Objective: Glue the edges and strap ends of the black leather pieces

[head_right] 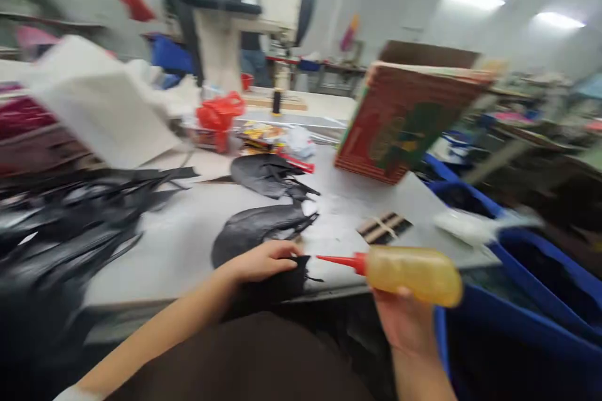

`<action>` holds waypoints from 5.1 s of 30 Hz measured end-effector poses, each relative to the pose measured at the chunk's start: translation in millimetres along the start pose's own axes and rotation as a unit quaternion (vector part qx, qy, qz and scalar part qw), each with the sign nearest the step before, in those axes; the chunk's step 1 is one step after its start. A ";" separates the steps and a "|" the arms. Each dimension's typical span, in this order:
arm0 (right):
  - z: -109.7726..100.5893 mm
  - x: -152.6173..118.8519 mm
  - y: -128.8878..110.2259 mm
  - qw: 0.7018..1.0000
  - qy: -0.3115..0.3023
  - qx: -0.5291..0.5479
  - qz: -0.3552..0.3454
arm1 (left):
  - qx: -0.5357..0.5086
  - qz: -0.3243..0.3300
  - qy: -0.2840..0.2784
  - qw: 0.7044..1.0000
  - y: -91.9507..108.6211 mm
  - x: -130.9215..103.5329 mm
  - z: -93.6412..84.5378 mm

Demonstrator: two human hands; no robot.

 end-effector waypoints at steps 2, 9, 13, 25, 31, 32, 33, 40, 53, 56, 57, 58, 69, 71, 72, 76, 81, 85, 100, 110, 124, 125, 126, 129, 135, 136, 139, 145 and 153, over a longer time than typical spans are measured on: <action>-16.8 -5.1 0.2 0.995 0.084 0.061 0.007 | -0.038 -0.010 -0.019 0.999 -0.2 7.8 -3.0; -8.5 -9.3 10.1 0.987 0.141 0.059 -0.044 | -0.147 -0.115 -0.054 0.981 -8.1 13.3 4.7; -10.5 -9.5 15.6 0.990 0.123 0.051 -0.040 | -0.154 -0.121 -0.058 0.979 -7.3 14.7 4.4; -9.2 -6.5 13.7 0.996 0.072 -0.022 -0.046 | -0.187 -0.128 -0.076 0.971 -7.3 13.7 5.8; -12.1 -7.5 11.8 0.994 0.083 -0.003 -0.065 | -0.196 -0.134 -0.074 0.969 -7.7 13.0 5.5; -11.5 -7.8 11.8 0.995 0.077 -0.006 -0.066 | -0.199 -0.134 -0.075 0.968 -7.9 13.0 5.8; -10.7 -8.2 12.0 0.995 0.070 -0.009 -0.065 | -0.202 -0.133 -0.076 0.967 -7.9 13.0 6.0; -11.7 -11.2 15.0 0.996 0.063 -0.023 -0.061 | -0.204 -0.128 -0.079 0.967 -9.2 12.9 6.1; -5.6 -3.9 20.1 0.998 -0.003 0.035 -0.060 | -0.220 -0.114 -0.082 0.965 -8.6 14.7 4.3; -3.7 -5.7 21.0 0.997 -0.022 0.046 -0.053 | -0.236 -0.117 -0.087 0.961 -8.6 14.0 5.5; -3.2 -6.3 20.9 0.997 -0.026 0.049 -0.051 | -0.239 -0.119 -0.087 0.960 -8.8 13.6 5.4; -3.1 -6.8 20.7 0.997 -0.027 0.052 -0.049 | -0.240 -0.122 -0.086 0.959 -9.3 13.0 5.1; 0.3 -17.0 34.5 0.992 -0.072 0.097 0.042 | -0.215 -0.126 -0.068 0.966 -16.4 12.6 1.1; -4.7 -15.2 38.3 0.992 -0.070 0.092 0.057 | -0.184 -0.111 -0.069 0.974 -11.6 11.1 -3.1; -8.4 -11.8 38.8 0.992 -0.059 0.094 0.058 | -0.150 -0.101 -0.071 0.981 -8.5 9.4 -7.0; -25.6 16.3 33.2 0.989 0.044 0.136 0.028 | 0.055 -0.066 -0.055 0.995 1.6 0.9 -38.4; -8.9 56.8 40.7 0.970 0.105 0.217 0.044 | 0.168 -0.085 0.061 0.980 6.2 15.5 -94.9; 38.5 75.4 54.5 0.943 0.091 0.305 0.095 | 0.314 -0.162 0.228 0.907 -1.1 38.1 -131.0; 115.4 118.5 67.4 0.974 -0.074 0.205 0.065 | 0.131 -0.105 0.252 0.953 -27.4 54.8 -141.1; 138.5 149.6 68.5 0.982 -0.105 0.158 0.024 | -0.155 -0.056 0.190 0.968 -36.5 55.2 -142.3; 155.2 155.1 70.5 0.979 -0.137 0.144 0.042 | -0.163 -0.072 0.164 0.970 -36.5 55.5 -136.4; 155.3 154.7 70.7 0.978 -0.143 0.143 0.042 | -0.159 -0.072 0.165 0.971 -36.7 55.7 -136.6; 155.6 154.2 71.1 0.977 -0.150 0.142 0.043 | -0.154 -0.071 0.166 0.971 -36.7 56.0 -136.9; 155.0 152.6 72.9 0.975 -0.167 0.143 0.044 | -0.141 -0.069 0.164 0.974 -37.2 57.1 -137.1; 150.0 152.8 74.1 0.973 -0.187 0.131 0.044 | -0.156 -0.073 0.160 0.972 -40.7 58.5 -136.2; 149.8 152.7 72.9 0.972 -0.193 0.128 0.043 | -0.158 -0.075 0.158 0.972 -40.7 58.5 -135.6; 150.9 151.7 68.7 0.968 -0.213 0.129 0.041 | -0.164 -0.083 0.155 0.971 -39.9 58.1 -134.3; 145.0 151.3 70.1 0.965 -0.223 0.131 0.044 | -0.167 -0.089 0.160 0.969 -38.1 58.6 -135.3; 131.9 151.9 76.6 0.964 -0.237 0.114 0.044 | -0.174 -0.087 0.161 0.968 -42.3 59.3 -136.1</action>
Point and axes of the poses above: each hand's wrist, its own x-axis towards the middle knuckle, its own z-axis out of the palm, y = z × x, the point moved 9 cm from there along x, towards the middle knuckle, and after that the axes turned 8 degrees about -z, right-handed, at the moved point
